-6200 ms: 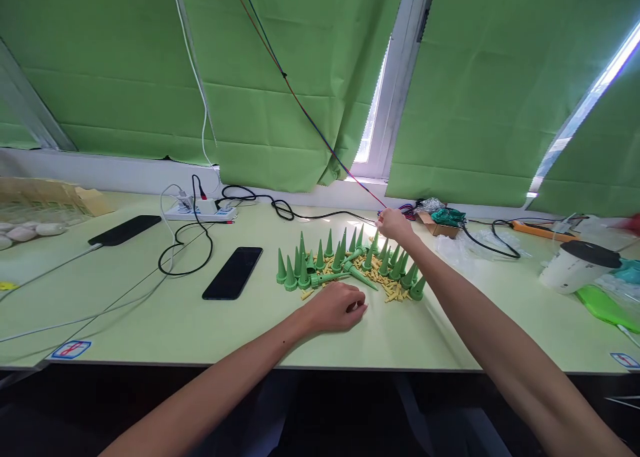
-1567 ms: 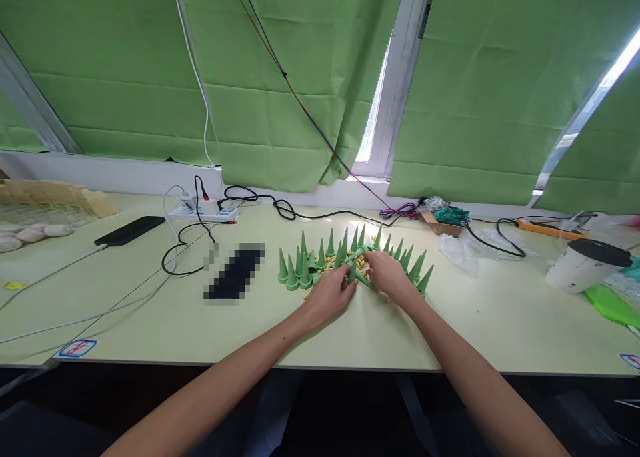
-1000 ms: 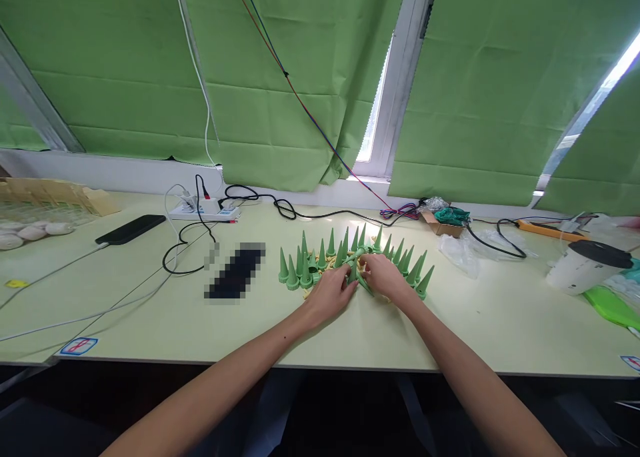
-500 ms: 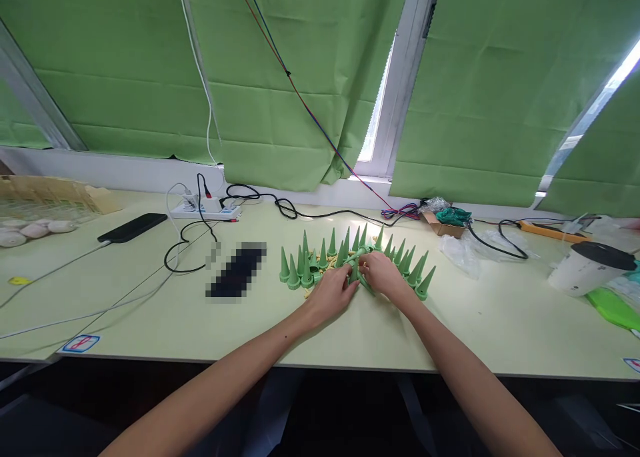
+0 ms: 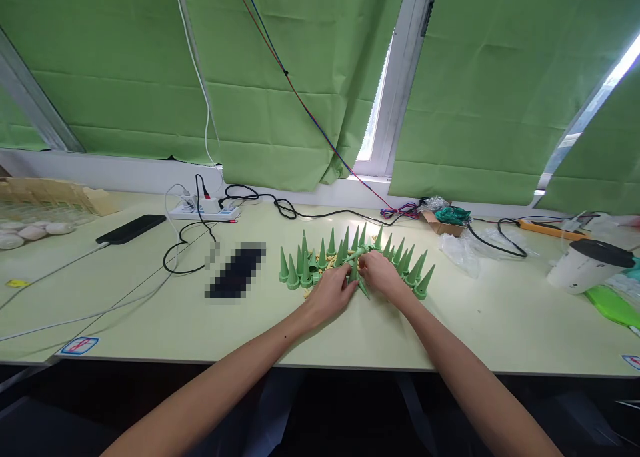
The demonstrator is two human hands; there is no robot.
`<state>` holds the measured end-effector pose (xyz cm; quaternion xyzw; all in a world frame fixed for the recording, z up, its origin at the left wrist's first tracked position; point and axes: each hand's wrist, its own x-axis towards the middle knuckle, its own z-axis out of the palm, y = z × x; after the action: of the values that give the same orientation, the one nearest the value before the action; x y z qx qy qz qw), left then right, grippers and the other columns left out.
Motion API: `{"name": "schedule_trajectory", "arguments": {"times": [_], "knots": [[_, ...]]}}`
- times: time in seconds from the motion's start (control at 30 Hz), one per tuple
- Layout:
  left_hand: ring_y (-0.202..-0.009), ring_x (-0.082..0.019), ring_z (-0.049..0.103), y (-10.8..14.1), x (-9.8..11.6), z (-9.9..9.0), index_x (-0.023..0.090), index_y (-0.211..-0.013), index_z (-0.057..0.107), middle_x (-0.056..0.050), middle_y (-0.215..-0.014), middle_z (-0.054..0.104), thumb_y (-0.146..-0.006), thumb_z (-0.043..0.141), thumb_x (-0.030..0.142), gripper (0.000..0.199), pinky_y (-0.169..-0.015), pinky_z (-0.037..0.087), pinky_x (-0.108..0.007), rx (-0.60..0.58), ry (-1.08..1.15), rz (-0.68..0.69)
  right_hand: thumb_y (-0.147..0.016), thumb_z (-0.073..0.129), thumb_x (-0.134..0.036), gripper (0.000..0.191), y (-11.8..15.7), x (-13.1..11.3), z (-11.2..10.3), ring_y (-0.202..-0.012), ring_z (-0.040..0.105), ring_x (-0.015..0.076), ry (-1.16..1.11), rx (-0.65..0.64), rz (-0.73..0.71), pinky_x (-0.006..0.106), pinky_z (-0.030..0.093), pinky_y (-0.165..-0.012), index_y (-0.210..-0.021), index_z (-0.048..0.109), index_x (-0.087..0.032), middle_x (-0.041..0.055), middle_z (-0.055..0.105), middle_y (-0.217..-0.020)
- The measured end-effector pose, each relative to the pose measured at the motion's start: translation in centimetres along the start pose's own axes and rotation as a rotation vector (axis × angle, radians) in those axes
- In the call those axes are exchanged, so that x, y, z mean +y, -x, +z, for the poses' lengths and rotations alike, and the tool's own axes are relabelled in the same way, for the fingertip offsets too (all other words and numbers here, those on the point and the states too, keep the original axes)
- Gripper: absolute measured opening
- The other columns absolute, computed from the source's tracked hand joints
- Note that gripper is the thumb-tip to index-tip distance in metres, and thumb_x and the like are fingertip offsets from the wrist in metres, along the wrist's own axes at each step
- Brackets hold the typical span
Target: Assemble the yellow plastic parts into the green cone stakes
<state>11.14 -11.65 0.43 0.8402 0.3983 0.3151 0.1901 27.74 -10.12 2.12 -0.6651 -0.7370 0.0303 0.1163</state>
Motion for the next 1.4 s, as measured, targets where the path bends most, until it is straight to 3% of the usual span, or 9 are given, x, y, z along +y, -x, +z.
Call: {"name": "schedule_trajectory", "arguments": {"times": [0.43, 0.7, 0.97, 1.13, 1.4], "knots": [[-0.070, -0.018, 0.054, -0.1, -0.1, 0.0, 0.019, -0.084, 0.053, -0.002, -0.075, 0.059, -0.090, 0.050, 0.027, 0.010, -0.061, 0.035, -0.027, 0.009, 0.025, 0.010, -0.092, 0.045, -0.020, 0.011, 0.6, -0.3, 0.1, -0.086, 0.058, 0.0192, 0.023, 0.044, -0.001, 0.027, 0.039, -0.067, -0.093, 0.055, -0.016, 0.0094, 0.056, -0.101], [-0.065, -0.016, 0.051, -0.2, 0.1, 0.0, 0.019, -0.080, 0.051, -0.001, -0.072, 0.057, -0.089, 0.048, 0.025, 0.011, -0.059, 0.033, -0.027, 0.020, 0.009, 0.015, -0.093, 0.043, -0.027, 0.014, 2.2, -0.9, 0.4, -0.078, 0.057, 0.0183, -0.333, 0.355, 0.008, 0.028, 0.042, -0.070, -0.087, 0.051, -0.017, 0.0069, 0.058, -0.088], [-0.061, -0.015, 0.048, -0.2, 0.1, 0.0, 0.020, -0.074, 0.048, -0.001, -0.068, 0.055, -0.087, 0.048, 0.026, 0.015, -0.056, 0.030, -0.028, 0.053, -0.030, -0.019, -0.090, 0.046, -0.031, 0.014, 3.0, -1.0, 2.0, -0.067, 0.055, 0.0165, -0.500, 0.411, 0.002, 0.026, 0.043, -0.064, -0.085, 0.051, -0.019, 0.0033, 0.058, -0.077], [-0.062, -0.016, 0.050, -0.3, -0.2, 0.1, 0.020, -0.078, 0.049, -0.001, -0.067, 0.055, -0.088, 0.047, 0.031, 0.015, -0.057, 0.031, -0.028, 0.050, -0.007, -0.045, -0.088, 0.048, -0.030, 0.013, 3.0, -1.2, 1.9, -0.066, 0.055, 0.0156, -0.507, 0.439, -0.004, 0.026, 0.044, -0.066, -0.085, 0.052, -0.018, 0.0024, 0.058, -0.074], [-0.065, -0.018, 0.051, -0.3, -0.7, 0.4, 0.020, -0.091, 0.050, -0.001, -0.066, 0.055, -0.091, 0.045, 0.033, 0.014, -0.056, 0.030, -0.027, 0.013, -0.023, -0.028, -0.086, 0.053, -0.038, 0.020, 3.3, -1.6, 1.0, -0.059, 0.057, 0.0138, -0.772, 0.517, 0.002, 0.025, 0.046, -0.057, -0.083, 0.055, -0.018, 0.0042, 0.064, -0.078]]}}
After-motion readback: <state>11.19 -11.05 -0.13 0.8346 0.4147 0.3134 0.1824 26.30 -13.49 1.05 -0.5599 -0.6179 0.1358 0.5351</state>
